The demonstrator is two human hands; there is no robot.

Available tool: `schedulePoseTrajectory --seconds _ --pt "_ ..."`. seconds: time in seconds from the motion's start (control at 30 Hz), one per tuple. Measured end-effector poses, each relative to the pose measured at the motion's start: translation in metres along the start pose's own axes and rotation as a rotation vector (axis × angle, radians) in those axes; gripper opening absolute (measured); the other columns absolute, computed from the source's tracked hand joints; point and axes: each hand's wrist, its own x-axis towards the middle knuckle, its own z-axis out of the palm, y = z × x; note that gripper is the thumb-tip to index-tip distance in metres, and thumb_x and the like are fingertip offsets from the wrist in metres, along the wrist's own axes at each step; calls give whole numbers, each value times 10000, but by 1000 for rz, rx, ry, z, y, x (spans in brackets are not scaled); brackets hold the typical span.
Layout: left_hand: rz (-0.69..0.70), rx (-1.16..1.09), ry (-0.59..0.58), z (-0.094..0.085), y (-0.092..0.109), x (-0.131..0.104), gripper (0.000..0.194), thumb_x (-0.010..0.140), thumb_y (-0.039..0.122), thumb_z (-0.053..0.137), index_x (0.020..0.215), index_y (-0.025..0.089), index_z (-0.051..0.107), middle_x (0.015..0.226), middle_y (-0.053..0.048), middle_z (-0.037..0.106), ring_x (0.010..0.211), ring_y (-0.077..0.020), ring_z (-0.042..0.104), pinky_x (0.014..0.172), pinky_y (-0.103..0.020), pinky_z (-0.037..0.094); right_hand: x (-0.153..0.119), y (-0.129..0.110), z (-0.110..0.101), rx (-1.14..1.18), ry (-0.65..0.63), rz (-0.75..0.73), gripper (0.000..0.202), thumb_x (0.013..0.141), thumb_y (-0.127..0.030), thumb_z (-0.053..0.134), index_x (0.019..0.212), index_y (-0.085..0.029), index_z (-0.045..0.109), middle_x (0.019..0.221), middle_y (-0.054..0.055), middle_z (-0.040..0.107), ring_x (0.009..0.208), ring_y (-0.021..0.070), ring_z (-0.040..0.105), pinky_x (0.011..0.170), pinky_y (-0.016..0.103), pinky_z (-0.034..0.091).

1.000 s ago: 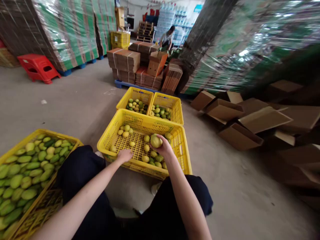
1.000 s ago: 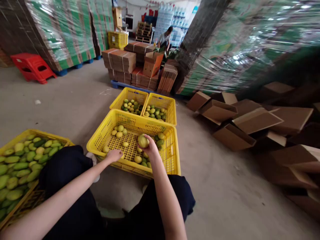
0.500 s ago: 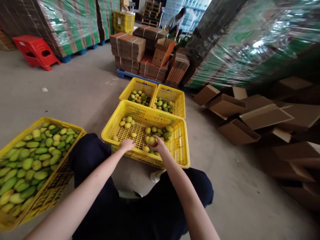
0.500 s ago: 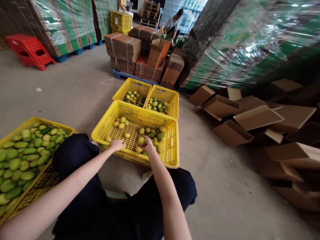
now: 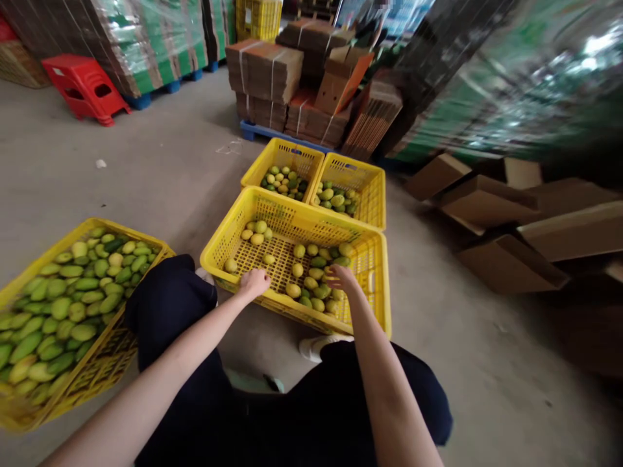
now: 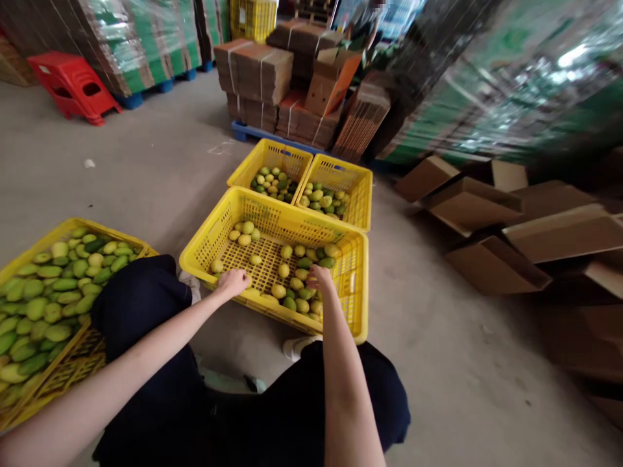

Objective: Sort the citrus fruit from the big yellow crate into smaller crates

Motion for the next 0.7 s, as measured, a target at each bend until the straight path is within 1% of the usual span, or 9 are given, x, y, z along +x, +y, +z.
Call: schedulePoseTrajectory --seconds 0.03,0.1,0.17,0.23,0.37,0.47,0.53,0.6,0.7 --pt "-23 -10 12 1 1 1 355 970 339 423 1110 211 724 1129 -109 755 1049 -253 707 833 -323 525 7 15 13 -70 -18 38 183 953 -299 559 998 -150 657 889 94 691 789 224 697 694 366 587" --pt "-54 -24 26 1 4 2 330 971 341 434 1126 237 706 1108 -89 759 1023 -236 711 812 -307 519 24 33 37 -190 -73 81 216 964 -333 600 1083 -163 660 1044 87 694 884 204 687 763 369 592" --pt "-60 -35 38 2 6 2 306 969 332 451 1139 254 694 1084 -74 764 1001 -221 711 804 -293 508 44 38 61 -282 -141 90 250 976 -348 601 1142 -168 649 1130 87 678 929 183 675 807 367 593" --pt "-65 -48 47 2 8 2 288 962 312 469 1139 251 688 1052 -76 769 969 -218 714 787 -289 498 66 33 89 -356 -206 70 257 980 -349 594 1154 -167 646 1151 91 673 949 186 673 825 377 592" --pt "-120 -38 10 3 14 3 257 944 295 482 1081 229 689 958 -89 773 880 -235 729 719 -297 489 108 6 155 -455 -286 -26 344 964 -368 618 1254 -183 608 1281 99 627 1092 234 645 919 441 565" --pt "-147 -27 -22 6 19 6 261 942 274 461 1059 230 690 947 -88 771 870 -242 734 705 -300 487 135 -22 207 -486 -294 -106 514 910 -382 681 1344 -142 547 1353 174 591 1242 339 587 1015 439 515" --pt "-166 -31 -64 9 21 7 263 934 260 458 1056 233 690 941 -86 768 873 -245 735 707 -302 490 151 -41 238 -498 -284 -145 649 884 -382 700 1433 -141 451 1435 205 528 1311 371 542 1069 426 475" --pt "-169 -29 -125 11 21 8 263 934 260 455 1043 236 693 940 -91 762 895 -251 733 728 -314 498 167 -57 263 -507 -276 -174 762 877 -399 685 1508 -165 329 1516 211 446 1337 375 521 1085 446 456" --pt "-154 -34 -194 13 21 9 278 938 268 443 1056 239 693 968 -98 753 932 -262 723 772 -346 515 187 -76 286 -506 -260 -209 890 863 -417 667 1544 -86 201 1533 283 391 1378 396 468 1101 467 427"
